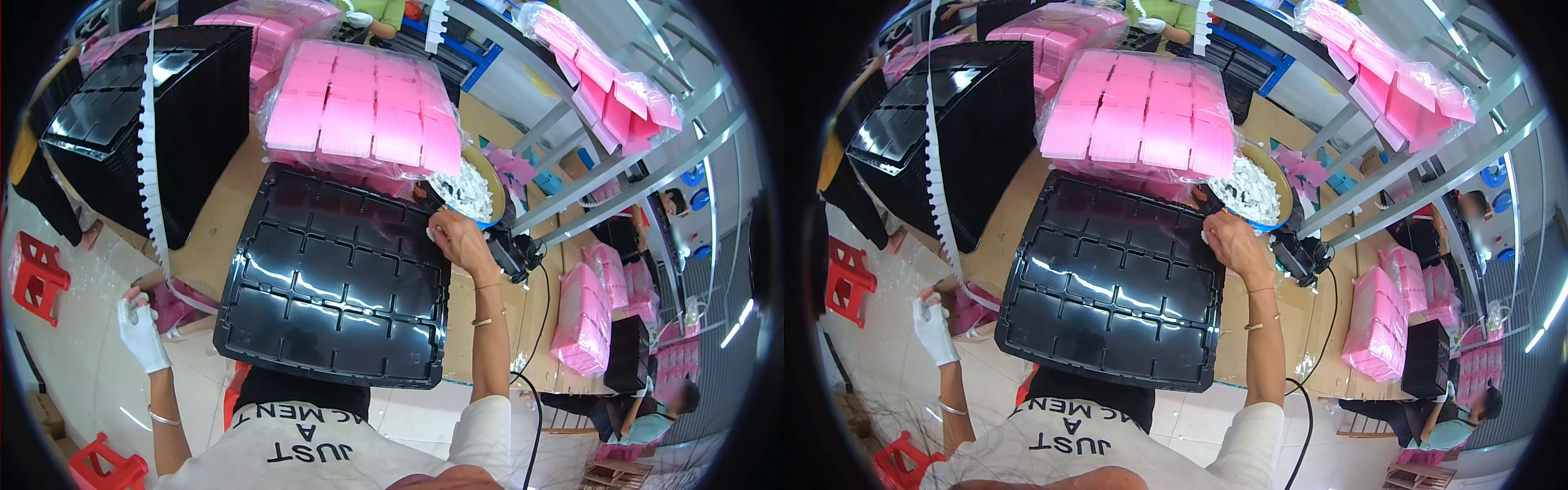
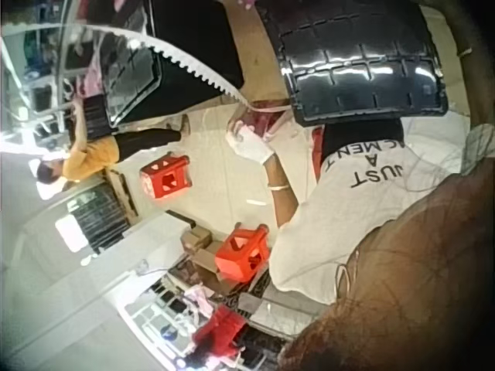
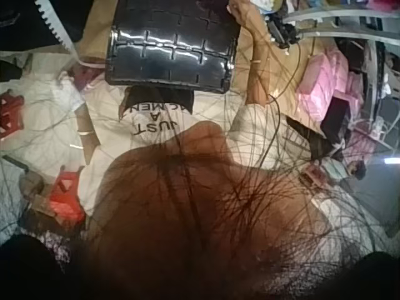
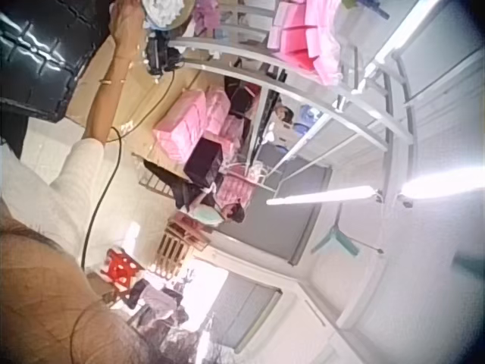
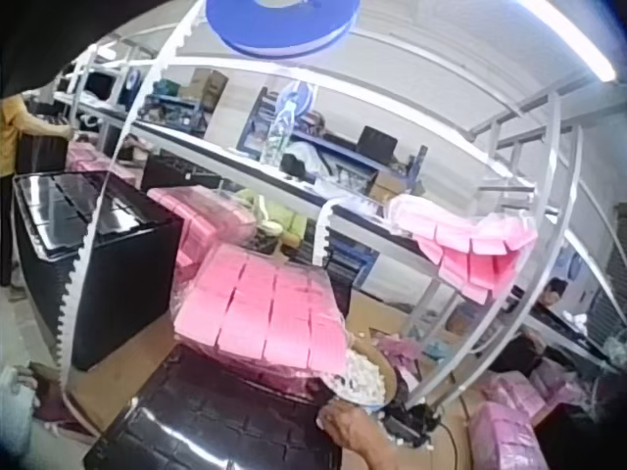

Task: The person places foam inserts into black plastic trays and applies adhesive tabs peeled from a strip onto the trays by hand.

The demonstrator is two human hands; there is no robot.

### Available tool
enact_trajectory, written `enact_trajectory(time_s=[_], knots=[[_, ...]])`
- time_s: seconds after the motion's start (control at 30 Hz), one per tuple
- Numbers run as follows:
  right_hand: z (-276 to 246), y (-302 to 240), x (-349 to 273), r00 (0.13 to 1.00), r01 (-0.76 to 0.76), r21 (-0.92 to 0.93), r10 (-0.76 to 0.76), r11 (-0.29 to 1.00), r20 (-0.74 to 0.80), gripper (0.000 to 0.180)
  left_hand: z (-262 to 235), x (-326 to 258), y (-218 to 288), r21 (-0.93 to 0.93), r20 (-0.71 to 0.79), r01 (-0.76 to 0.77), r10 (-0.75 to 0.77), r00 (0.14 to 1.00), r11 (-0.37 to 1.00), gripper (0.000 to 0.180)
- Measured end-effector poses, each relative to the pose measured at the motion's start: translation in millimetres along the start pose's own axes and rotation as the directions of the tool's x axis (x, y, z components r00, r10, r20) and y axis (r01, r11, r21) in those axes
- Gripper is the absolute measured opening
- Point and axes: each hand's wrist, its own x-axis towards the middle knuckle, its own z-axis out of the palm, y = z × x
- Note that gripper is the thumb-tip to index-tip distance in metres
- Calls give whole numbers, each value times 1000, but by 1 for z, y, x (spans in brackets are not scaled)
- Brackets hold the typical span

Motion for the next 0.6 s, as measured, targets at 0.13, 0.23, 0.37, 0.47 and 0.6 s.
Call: enact_trajectory(time_s=[0.13,0.23,0.37,0.47,0.6], knots=[[-4,-10,-2,1000,6,114,-3,993,-27,10,36,-38,109,-92,174,-94,109,979,991,19],[-10,7,2,996,6,286,21,958,-92,9,79,-50,152,-122,386,-302,325,863,946,12],[-21,47,16,826,-241,391,399,888,-397,19,138,-19,178,-110,500,-571,542,676,813,19],[1,124,20,767,-253,185,314,950,-560,22,188,9,187,-110,470,-714,669,575,691,27],[46,167,5,663,-555,114,520,824,-539,24,254,29,179,-64,443,-763,704,555,643,34]])
